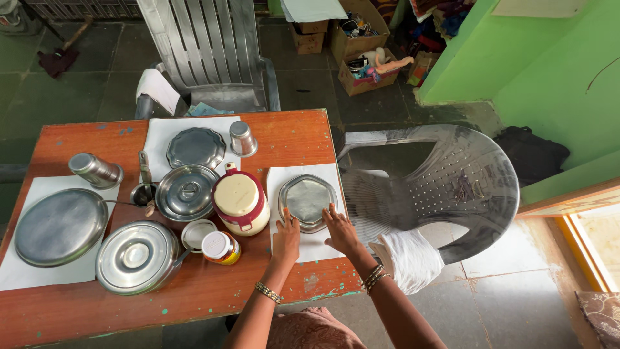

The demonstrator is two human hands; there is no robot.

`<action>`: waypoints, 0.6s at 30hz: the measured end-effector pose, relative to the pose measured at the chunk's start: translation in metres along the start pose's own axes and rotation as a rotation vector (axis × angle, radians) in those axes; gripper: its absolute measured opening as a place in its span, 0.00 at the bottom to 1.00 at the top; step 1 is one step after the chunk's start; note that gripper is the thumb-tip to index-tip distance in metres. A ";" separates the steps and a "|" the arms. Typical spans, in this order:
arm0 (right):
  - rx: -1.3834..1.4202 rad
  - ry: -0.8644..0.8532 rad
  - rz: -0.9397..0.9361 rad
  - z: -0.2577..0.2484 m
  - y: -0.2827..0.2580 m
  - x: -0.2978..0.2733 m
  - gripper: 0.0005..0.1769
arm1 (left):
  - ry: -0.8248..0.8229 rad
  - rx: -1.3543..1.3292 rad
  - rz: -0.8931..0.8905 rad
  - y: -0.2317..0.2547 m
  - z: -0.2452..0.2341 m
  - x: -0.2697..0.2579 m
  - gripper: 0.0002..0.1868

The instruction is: The person sets a dining table by arranging food containers, cups, and lids by hand, folding a white cloth, and positioning metal plates onto paper placements.

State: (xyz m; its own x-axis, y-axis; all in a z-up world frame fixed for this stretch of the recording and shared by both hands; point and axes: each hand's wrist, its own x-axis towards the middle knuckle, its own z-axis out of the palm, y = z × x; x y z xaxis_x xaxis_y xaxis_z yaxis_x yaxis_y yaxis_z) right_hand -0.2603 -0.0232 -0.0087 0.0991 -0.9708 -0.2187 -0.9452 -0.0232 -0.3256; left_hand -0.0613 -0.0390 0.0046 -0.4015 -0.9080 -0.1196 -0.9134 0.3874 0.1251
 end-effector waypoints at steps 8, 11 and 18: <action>-0.038 0.014 0.009 0.005 -0.002 0.000 0.63 | 0.021 -0.017 -0.004 -0.002 0.007 0.001 0.45; -0.029 0.032 0.015 0.004 -0.002 -0.001 0.62 | -0.040 -0.047 -0.007 -0.004 0.000 -0.002 0.52; 0.047 0.090 0.040 0.004 -0.003 -0.003 0.58 | -0.119 -0.034 -0.005 -0.005 -0.008 -0.012 0.57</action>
State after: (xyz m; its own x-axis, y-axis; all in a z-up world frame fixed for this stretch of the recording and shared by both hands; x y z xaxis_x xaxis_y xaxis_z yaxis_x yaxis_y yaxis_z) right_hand -0.2561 -0.0191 -0.0108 0.0308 -0.9883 -0.1493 -0.9320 0.0256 -0.3616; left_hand -0.0512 -0.0314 0.0131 -0.4034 -0.8841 -0.2359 -0.9136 0.3751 0.1568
